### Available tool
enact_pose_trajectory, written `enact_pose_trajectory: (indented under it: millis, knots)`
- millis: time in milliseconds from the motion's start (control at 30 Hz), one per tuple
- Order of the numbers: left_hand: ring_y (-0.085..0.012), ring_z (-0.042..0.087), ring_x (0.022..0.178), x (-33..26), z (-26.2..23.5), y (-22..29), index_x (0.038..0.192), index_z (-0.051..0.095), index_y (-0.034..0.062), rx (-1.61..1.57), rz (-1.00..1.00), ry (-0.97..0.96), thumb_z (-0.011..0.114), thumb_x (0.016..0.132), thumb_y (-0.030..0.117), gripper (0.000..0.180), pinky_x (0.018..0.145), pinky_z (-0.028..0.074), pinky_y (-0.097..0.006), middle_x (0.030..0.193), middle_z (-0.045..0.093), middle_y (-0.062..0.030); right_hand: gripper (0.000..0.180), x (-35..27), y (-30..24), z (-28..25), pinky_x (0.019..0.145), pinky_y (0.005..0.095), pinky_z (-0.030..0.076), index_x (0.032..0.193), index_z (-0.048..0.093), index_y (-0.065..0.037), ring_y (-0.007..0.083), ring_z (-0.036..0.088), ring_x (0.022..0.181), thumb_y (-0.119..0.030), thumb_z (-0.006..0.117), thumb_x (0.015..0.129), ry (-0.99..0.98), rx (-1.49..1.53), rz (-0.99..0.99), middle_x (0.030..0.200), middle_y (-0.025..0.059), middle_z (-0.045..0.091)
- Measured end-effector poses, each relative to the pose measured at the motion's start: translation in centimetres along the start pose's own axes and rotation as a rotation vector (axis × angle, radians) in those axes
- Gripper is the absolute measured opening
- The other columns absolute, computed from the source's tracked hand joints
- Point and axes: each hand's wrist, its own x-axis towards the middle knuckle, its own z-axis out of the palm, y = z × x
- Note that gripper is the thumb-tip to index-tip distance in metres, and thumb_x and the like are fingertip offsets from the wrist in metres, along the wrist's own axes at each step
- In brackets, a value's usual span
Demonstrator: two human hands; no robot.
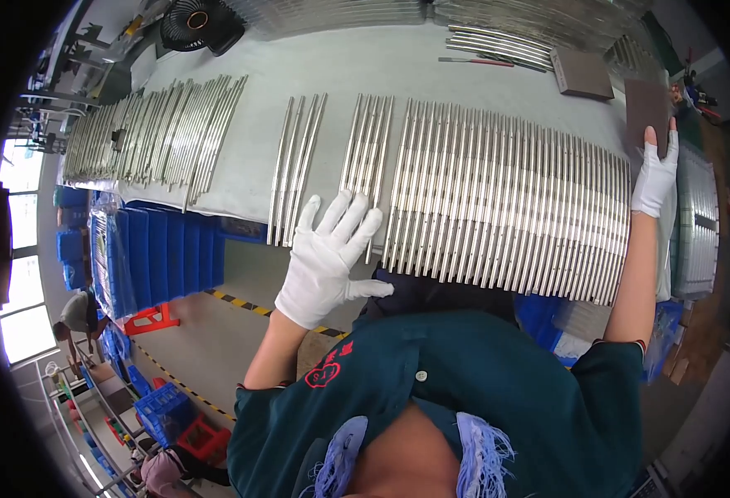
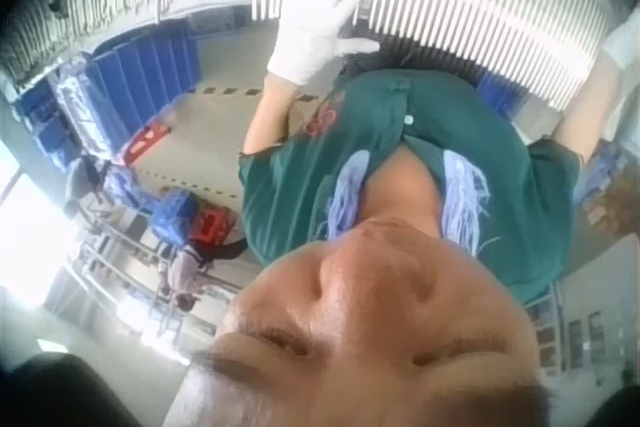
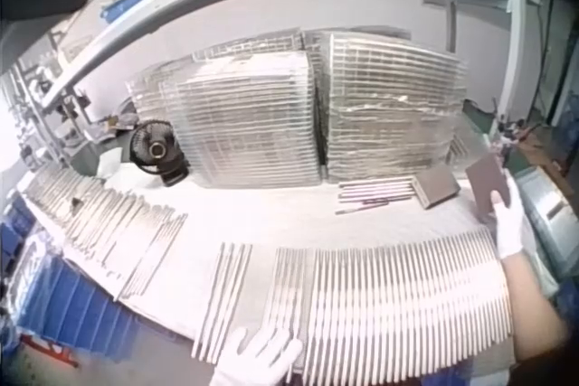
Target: Arranging and aligning thin metal rods on a production table using a spacer block.
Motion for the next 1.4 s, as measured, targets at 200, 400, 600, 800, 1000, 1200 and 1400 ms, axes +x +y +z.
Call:
enact_pose_trajectory:
  millis: [200,400,600,800,1000,1200,1400]
  knots:
    - [-0.0382,0.049,0.137,-1.5,-0.5,-1.5,0.143,0.052,0.0028,0.021,-0.041,0.099,0.083,0.064,0.057,0.101,0.113,0.033,-0.06,0.144,0.054,-0.0195,0.064,0.0,-0.1,0.0,0.113,0.0317,0.039,0.153,0.049,-0.007,0.0211,0.054,0.131,-0.035,0.071,0.099,-0.004,0.008,0.003,0.146,0.014,0.057]
    - [-0.036,0.048,0.139,-0.9,0.1,-0.7,0.142,0.055,0.0028,0.015,0.0,0.076,0.082,0.063,0.062,0.102,0.116,0.03,-0.059,0.144,0.056,-0.0174,0.065,0.1,0.1,-0.1,0.113,0.0313,0.039,0.153,0.049,-0.008,0.0204,0.055,0.13,-0.035,0.072,0.099,-0.016,0.01,0.006,0.146,0.0131,0.057]
    - [-0.0378,0.048,0.139,0.6,0.8,1.1,0.143,0.053,0.0038,-0.07,0.129,0.025,0.079,0.061,0.066,0.107,0.114,0.034,-0.061,0.145,0.054,-0.0192,0.065,0.0,-0.2,0.0,0.113,0.0313,0.039,0.153,0.049,-0.007,0.0204,0.055,0.13,-0.035,0.072,0.099,-0.019,-0.023,-0.008,0.145,0.0132,0.057]
    - [-0.0396,0.049,0.137,0.3,0.5,0.9,0.141,0.054,0.008,-0.018,0.1,-0.029,0.081,0.059,0.066,0.104,0.113,0.034,-0.062,0.144,0.054,-0.019,0.065,-0.1,-0.4,0.1,0.112,0.0306,0.04,0.153,0.048,-0.006,0.019,0.055,0.129,-0.033,0.071,0.099,-0.017,-0.016,-0.005,0.146,0.0115,0.057]
    - [-0.0448,0.046,0.139,-0.8,-1.1,-0.8,0.148,0.052,0.0076,0.08,-0.053,0.001,0.085,0.058,0.061,0.109,0.116,0.027,-0.063,0.149,0.05,-0.0228,0.066,0.1,0.3,0.3,0.111,0.0289,0.04,0.153,0.048,-0.004,0.0173,0.055,0.129,-0.032,0.073,0.099,-0.022,0.087,-0.001,0.146,0.0107,0.057]
    - [-0.0392,0.047,0.138,2.1,0.2,1.8,0.142,0.055,0.0062,-0.024,0.114,-0.032,0.083,0.063,0.062,0.101,0.114,0.031,-0.062,0.143,0.054,-0.0202,0.065,0.0,0.5,0.2,0.116,0.0317,0.036,0.151,0.051,-0.006,0.0231,0.051,0.139,-0.036,0.073,0.098,-0.017,0.009,-0.025,0.151,0.0134,0.055]
    - [-0.0346,0.045,0.14,4.6,1.6,3.2,0.146,0.053,0.0087,-0.069,0.222,-0.022,0.08,0.064,0.066,0.103,0.116,0.03,-0.062,0.144,0.054,-0.0159,0.065,0.1,0.6,0.4,0.115,0.0318,0.037,0.151,0.052,-0.005,0.0229,0.051,0.138,-0.035,0.073,0.097,-0.01,-0.009,-0.022,0.151,0.0138,0.055]
